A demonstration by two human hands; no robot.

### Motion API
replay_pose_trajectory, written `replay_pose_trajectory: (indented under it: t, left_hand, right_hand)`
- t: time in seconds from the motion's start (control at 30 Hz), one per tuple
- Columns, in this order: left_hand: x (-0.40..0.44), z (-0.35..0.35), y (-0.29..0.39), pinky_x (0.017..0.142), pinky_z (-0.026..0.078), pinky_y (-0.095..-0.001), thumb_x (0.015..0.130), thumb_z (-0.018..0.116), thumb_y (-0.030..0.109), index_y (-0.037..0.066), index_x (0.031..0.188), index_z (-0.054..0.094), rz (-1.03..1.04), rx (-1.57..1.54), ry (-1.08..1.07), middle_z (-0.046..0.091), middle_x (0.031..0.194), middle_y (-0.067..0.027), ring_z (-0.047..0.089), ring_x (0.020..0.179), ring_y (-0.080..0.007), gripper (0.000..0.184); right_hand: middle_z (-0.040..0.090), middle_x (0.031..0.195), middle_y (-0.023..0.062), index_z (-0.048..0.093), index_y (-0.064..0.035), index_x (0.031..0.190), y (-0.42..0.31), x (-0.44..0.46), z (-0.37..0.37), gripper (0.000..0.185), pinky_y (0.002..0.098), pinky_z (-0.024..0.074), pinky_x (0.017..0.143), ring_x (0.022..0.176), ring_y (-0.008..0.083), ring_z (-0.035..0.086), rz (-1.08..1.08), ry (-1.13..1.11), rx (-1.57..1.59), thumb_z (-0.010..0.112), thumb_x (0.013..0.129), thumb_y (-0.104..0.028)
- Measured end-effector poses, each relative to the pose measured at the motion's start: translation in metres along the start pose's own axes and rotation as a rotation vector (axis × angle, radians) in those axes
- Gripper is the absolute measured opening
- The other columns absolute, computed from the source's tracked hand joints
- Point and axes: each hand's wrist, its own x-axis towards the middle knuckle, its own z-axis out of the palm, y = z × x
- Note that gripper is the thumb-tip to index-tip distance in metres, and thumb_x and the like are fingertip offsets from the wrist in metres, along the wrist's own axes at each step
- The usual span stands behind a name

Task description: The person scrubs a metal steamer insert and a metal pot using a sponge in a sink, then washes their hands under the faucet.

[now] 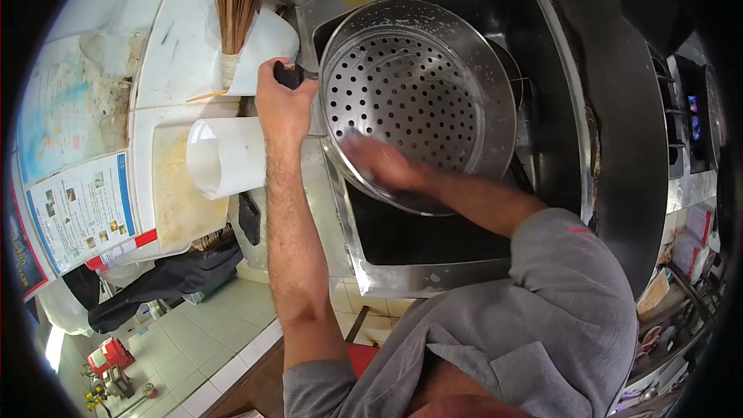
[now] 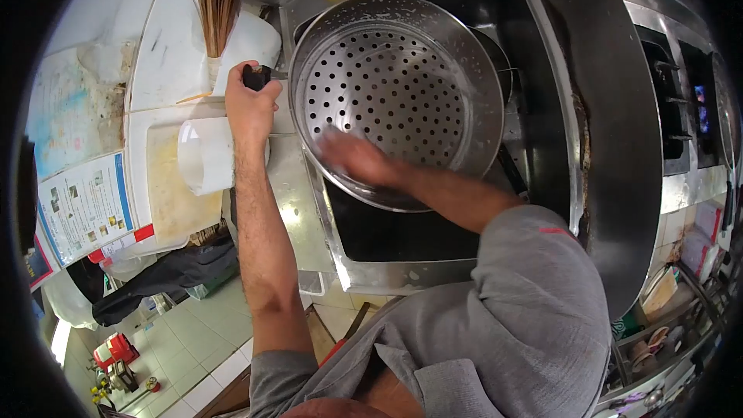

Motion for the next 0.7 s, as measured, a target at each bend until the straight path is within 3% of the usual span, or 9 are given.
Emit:
replay_pose_trajectory:
  t: [0.07,0.1,0.2,0.23,0.33,0.37,0.43,0.57,0.7]
  left_hand:
    - [-0.004,-0.003,-0.005,0.071,0.046,-0.0312,0.063,0.067,0.01,0.0,0.101,0.05,0.003,0.021,0.011,0.06,0.083,-0.0142,0.059,0.075,-0.0234,0.043]
    - [-0.002,-0.001,-0.006,0.071,0.046,-0.0315,0.063,0.066,0.009,0.0,0.101,0.05,0.017,0.031,0.023,0.06,0.083,-0.0144,0.059,0.075,-0.0239,0.043]
    - [-0.001,-0.001,-0.002,0.072,0.047,-0.0327,0.063,0.066,0.009,0.0,0.101,0.05,0.015,0.029,0.024,0.06,0.084,-0.0151,0.059,0.076,-0.0255,0.042]
    - [-0.002,-0.001,-0.002,0.073,0.046,-0.033,0.063,0.066,0.009,0.0,0.101,0.05,0.012,0.015,0.014,0.06,0.084,-0.0155,0.059,0.077,-0.0259,0.042]
    - [-0.002,-0.002,-0.003,0.074,0.046,-0.0335,0.063,0.065,0.009,0.0,0.101,0.05,0.03,0.005,0.014,0.06,0.085,-0.0158,0.059,0.077,-0.0265,0.042]
    - [0.0,-0.002,-0.003,0.074,0.046,-0.0337,0.063,0.065,0.009,0.0,0.101,0.05,0.045,0.013,0.018,0.06,0.084,-0.0158,0.059,0.077,-0.0267,0.041]
    - [-0.001,-0.003,-0.003,0.074,0.046,-0.0338,0.063,0.065,0.009,0.0,0.101,0.05,0.036,0.027,0.021,0.06,0.084,-0.0156,0.059,0.076,-0.0269,0.041]
    - [0.0,-0.002,-0.003,0.073,0.047,-0.0347,0.063,0.065,0.01,0.001,0.1,0.05,0.037,0.021,0.023,0.061,0.083,-0.0161,0.06,0.076,-0.0289,0.041]
    - [-0.007,-0.003,0.004,0.072,0.047,-0.0357,0.064,0.066,0.01,0.001,0.1,0.05,0.153,0.098,0.097,0.061,0.081,-0.0168,0.061,0.074,-0.0311,0.041]
  right_hand:
    - [0.054,0.109,0.0128,0.053,-0.0034,0.102,0.026,-0.028,-0.041,0.022,0.0367,0.0382,0.094,0.11,0.026,0.048,-0.084,-0.238,-0.046,0.047,0.084,-0.013]
    - [0.053,0.111,0.0142,0.053,-0.0027,0.103,0.057,-0.03,-0.071,0.022,0.0378,0.0404,0.091,0.106,0.0266,0.051,-0.229,-0.129,-0.627,0.045,0.087,-0.014]
    - [0.057,0.103,0.0172,0.055,-0.0019,0.102,0.104,0.011,-0.143,0.025,0.0397,0.0445,0.084,0.095,0.0295,0.056,0.557,0.423,-0.338,0.049,0.077,-0.004]
    - [0.058,0.103,0.0178,0.055,-0.0018,0.104,0.121,0.036,-0.158,0.029,0.0402,0.0442,0.084,0.094,0.0304,0.057,0.699,0.32,-0.681,0.05,0.076,-0.004]
    - [0.059,0.101,0.0189,0.055,-0.0058,0.108,0.119,0.121,-0.096,0.037,0.0429,0.0464,0.079,0.093,0.0349,0.057,0.248,0.53,-0.62,0.056,0.071,-0.003]
    - [0.059,0.102,0.0193,0.054,-0.0062,0.11,0.034,0.133,-0.084,0.043,0.0425,0.0452,0.084,0.097,0.0352,0.056,0.41,0.3,-0.46,0.053,0.068,0.003]
    - [0.059,0.104,0.0179,0.057,-0.005,0.105,0.022,0.123,-0.026,0.041,0.0409,0.0444,0.088,0.1,0.0344,0.056,-0.03,0.316,-0.436,0.051,0.065,0.005]
    - [0.041,0.134,0.0118,0.051,-0.0083,0.12,-0.008,-0.013,-0.018,0.056,0.0376,0.0317,0.103,0.124,0.028,0.039,-0.266,-0.145,-0.269,0.056,0.067,0.008]
    - [0.058,0.114,0.0074,0.054,-0.0093,0.115,0.048,-0.074,-0.092,0.048,0.0341,0.0406,0.096,0.108,0.026,0.054,0.188,-0.157,-0.431,0.057,0.07,0.006]
